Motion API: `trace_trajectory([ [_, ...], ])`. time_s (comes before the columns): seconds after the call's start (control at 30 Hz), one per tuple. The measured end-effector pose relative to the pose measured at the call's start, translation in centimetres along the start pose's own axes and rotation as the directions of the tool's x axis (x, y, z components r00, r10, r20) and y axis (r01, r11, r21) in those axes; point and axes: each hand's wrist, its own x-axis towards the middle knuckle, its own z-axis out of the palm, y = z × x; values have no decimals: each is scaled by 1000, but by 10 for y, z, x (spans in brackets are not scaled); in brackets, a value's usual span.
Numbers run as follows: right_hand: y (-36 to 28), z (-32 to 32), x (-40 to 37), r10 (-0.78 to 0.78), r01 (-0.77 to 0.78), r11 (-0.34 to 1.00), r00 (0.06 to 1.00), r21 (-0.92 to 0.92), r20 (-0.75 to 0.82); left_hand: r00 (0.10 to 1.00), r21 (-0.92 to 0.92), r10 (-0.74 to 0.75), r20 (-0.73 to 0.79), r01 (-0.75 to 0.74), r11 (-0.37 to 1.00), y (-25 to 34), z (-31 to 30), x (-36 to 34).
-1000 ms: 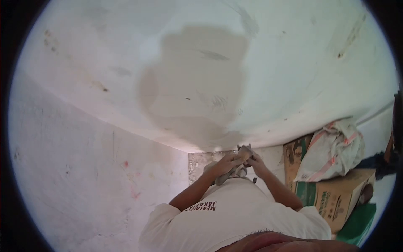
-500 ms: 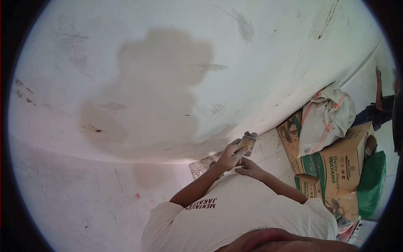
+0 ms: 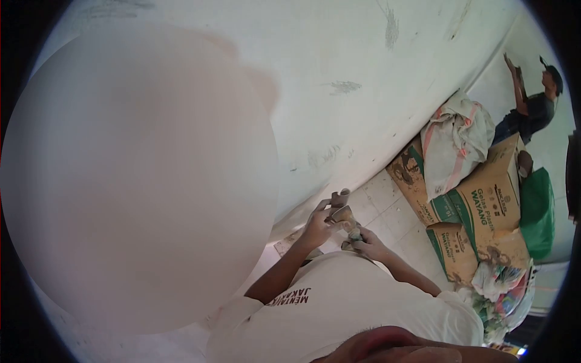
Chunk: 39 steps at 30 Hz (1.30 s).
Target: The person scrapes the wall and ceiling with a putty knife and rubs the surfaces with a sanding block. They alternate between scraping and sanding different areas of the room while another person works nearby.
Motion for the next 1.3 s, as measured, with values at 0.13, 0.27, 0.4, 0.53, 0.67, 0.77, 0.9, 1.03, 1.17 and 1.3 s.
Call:
trace_trajectory([
  [0.13,-23,10,-11,145,-132,980,986,146,-81,993,-36,-112,35,114,993,-58,-13,-17],
  [0.27,-31,22,5,120,-117,993,985,36,-122,960,35,-223,167,220,975,-90,-15,-32],
  [0.4,-113,53,37,53,-49,998,988,27,-145,939,11,-220,264,225,974,-102,-8,-41],
  [0.53,-102,57,25,61,-62,998,993,-1,-105,944,-150,-203,261,247,957,-105,-4,-39],
  [0.67,-49,51,10,94,-102,994,979,-36,-181,920,-17,-299,253,314,949,-89,-19,-36],
  [0.77,-70,54,34,80,-105,989,971,-102,-226,927,-62,-274,255,298,952,-104,-27,-40],
  [0.9,-104,66,43,-117,114,993,965,-25,-237,924,-26,-319,211,332,943,-104,-39,-44],
  [1.03,-55,67,27,104,-104,994,968,15,-227,905,-90,-372,204,396,914,-110,-43,-52],
  [1.17,-108,61,56,-122,121,992,957,-19,-263,925,-65,-323,202,341,938,-111,-44,-52],
  [1.3,-110,61,41,-107,115,993,959,18,-261,917,-110,-344,204,371,922,-111,-44,-53],
])
